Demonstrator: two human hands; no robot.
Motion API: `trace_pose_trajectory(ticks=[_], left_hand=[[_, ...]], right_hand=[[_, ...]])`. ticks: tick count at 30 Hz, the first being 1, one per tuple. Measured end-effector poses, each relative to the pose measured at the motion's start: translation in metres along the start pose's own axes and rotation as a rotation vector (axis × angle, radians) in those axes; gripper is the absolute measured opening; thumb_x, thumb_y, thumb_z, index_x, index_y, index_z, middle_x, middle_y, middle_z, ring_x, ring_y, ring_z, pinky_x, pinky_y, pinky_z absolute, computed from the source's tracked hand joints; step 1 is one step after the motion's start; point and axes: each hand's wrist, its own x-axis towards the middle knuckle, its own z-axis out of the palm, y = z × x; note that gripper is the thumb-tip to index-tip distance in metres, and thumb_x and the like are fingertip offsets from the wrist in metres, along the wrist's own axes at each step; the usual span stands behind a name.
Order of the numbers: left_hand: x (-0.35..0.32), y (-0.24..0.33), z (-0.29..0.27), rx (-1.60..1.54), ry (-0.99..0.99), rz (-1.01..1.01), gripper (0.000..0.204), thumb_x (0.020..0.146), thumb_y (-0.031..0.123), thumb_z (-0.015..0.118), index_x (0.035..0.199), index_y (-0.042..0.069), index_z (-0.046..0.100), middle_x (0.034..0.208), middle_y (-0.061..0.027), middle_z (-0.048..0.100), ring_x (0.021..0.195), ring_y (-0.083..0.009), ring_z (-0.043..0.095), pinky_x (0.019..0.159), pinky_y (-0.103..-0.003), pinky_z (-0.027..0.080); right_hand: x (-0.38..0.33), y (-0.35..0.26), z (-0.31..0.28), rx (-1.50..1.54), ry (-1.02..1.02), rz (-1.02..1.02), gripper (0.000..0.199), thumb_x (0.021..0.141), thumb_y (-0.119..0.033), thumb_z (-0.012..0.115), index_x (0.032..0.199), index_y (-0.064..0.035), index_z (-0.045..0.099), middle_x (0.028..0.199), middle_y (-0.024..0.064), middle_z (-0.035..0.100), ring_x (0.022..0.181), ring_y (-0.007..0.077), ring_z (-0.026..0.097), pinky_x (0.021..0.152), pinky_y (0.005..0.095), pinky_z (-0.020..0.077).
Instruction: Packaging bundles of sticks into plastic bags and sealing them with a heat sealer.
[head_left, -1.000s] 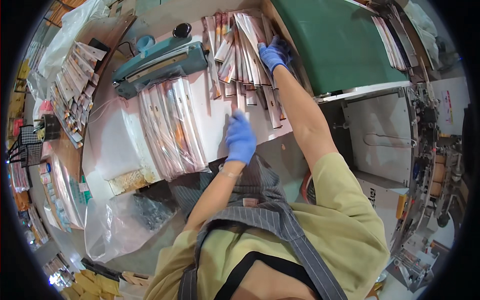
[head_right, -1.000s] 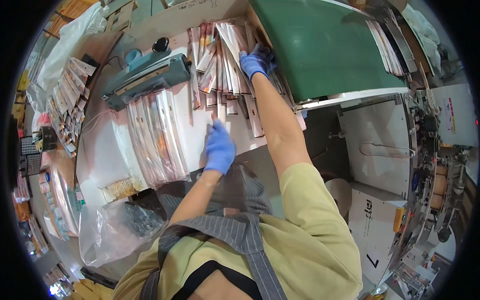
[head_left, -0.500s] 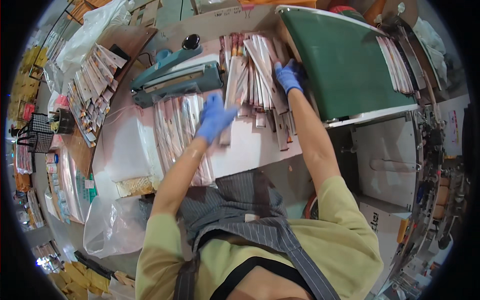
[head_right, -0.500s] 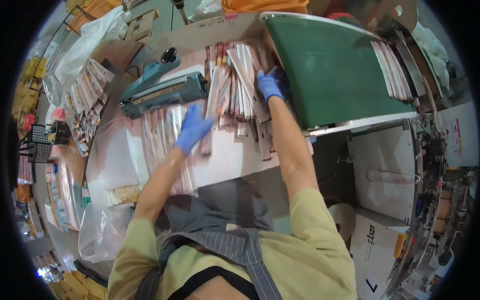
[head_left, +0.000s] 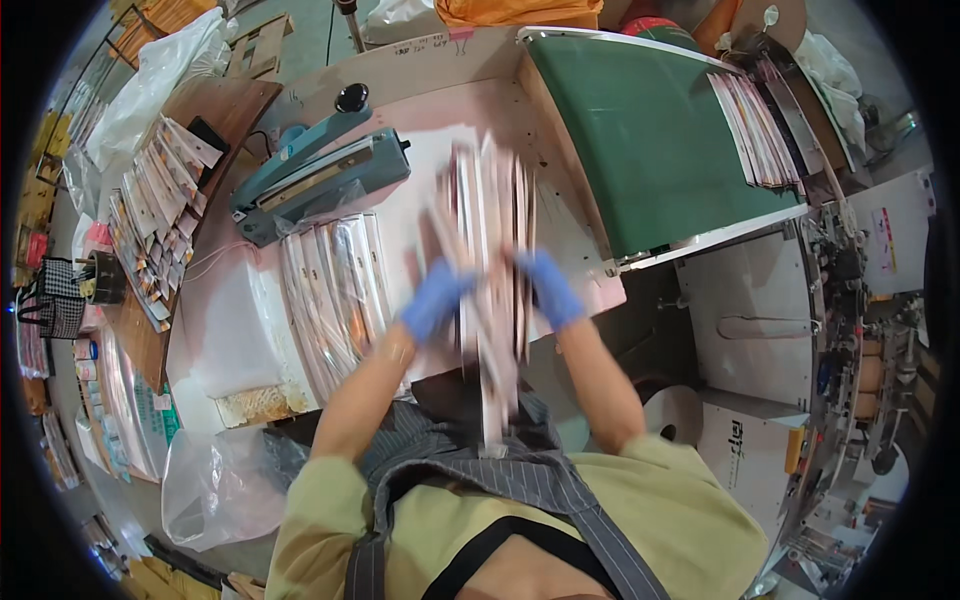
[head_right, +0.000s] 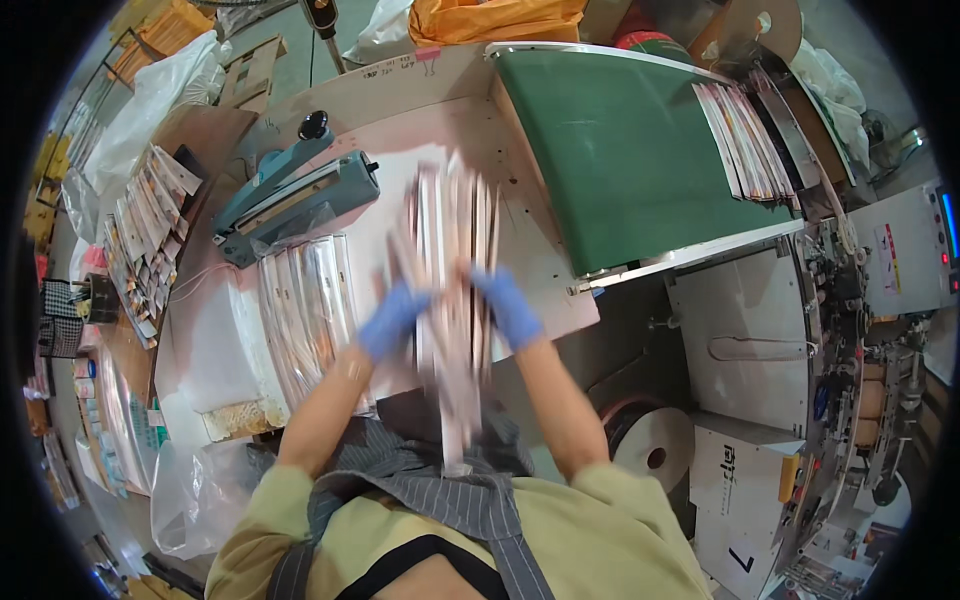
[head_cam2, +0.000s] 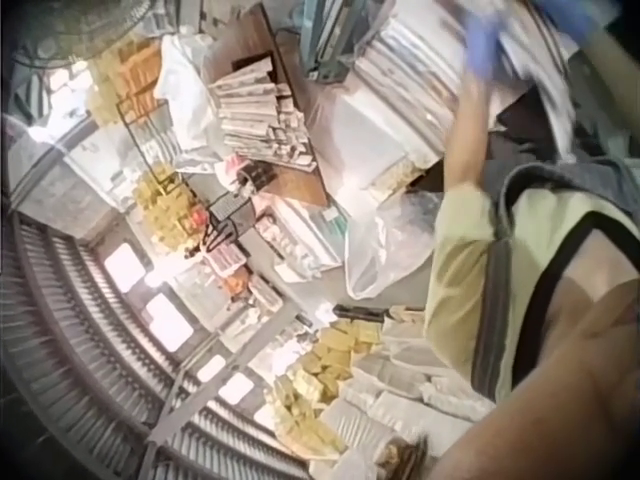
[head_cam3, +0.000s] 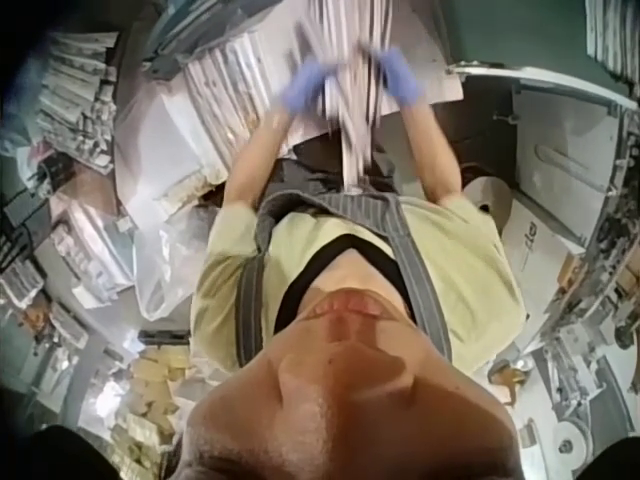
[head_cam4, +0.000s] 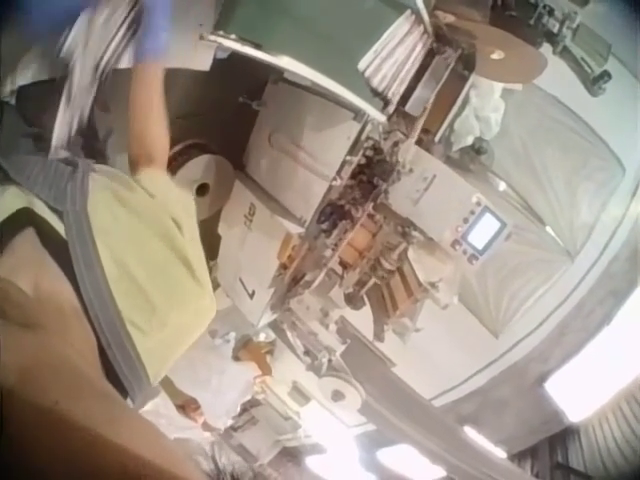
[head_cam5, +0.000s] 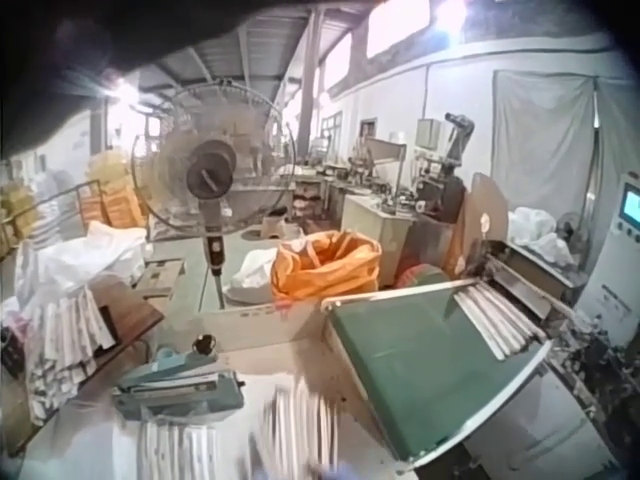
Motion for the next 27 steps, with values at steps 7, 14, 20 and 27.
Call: trace_pose_trajectory(ticks=[7,14,20,27], left_hand=[[-0.12,-0.035,0.038,0.064,0.273,-0.211,0.074,0.06,0.029,0.077,0.12,0.002,0.043,0.111,-0.009,0.053,0.098,-0.0216,0.054,0.084,-0.03,0.045],[-0.111,0.081,0.017,0.788,0.174,0.719,0.071,0.059,0.026,0.077,0.118,0.005,0.045,0.11,-0.0096,0.054,0.101,-0.019,0.052,0.09,-0.033,0.04],[-0.085,0.114,-0.016,0.937,-0.043,1.193,0.103,0.051,0.022,0.081,0.135,0.015,0.022,0.127,-0.0129,0.04,0.119,-0.0205,0.038,0.102,-0.034,0.026],[-0.079,0.123,-0.022,0.164,-0.12,1.037,0.126,0.042,0.009,0.085,0.139,0.022,0.005,0.132,-0.0123,0.03,0.115,-0.0249,0.04,0.098,-0.037,0.034]], right_hand=[[-0.13,0.055,0.036,-0.328,0.096,0.101,0.056,0.071,-0.029,0.069,0.112,0.0043,0.05,0.101,0.0103,0.057,0.09,0.0147,0.053,0.081,0.0285,0.0425],[-0.074,-0.043,0.07,-0.387,-0.178,-0.514,0.097,0.051,-0.025,0.081,0.128,0.0,0.027,0.123,0.0113,0.04,0.113,0.022,0.038,0.097,0.0345,0.0297],[-0.057,-0.085,0.109,-0.531,-0.411,-0.833,0.123,0.045,-0.024,0.086,0.136,-0.0062,0.005,0.135,0.0133,0.025,0.123,0.0244,0.03,0.101,0.0372,0.0255],[-0.038,-0.088,0.122,-0.232,-0.453,-0.964,0.125,0.041,-0.034,0.087,0.136,-0.0136,0.008,0.135,0.0176,0.024,0.119,0.0276,0.036,0.099,0.0383,0.032]])
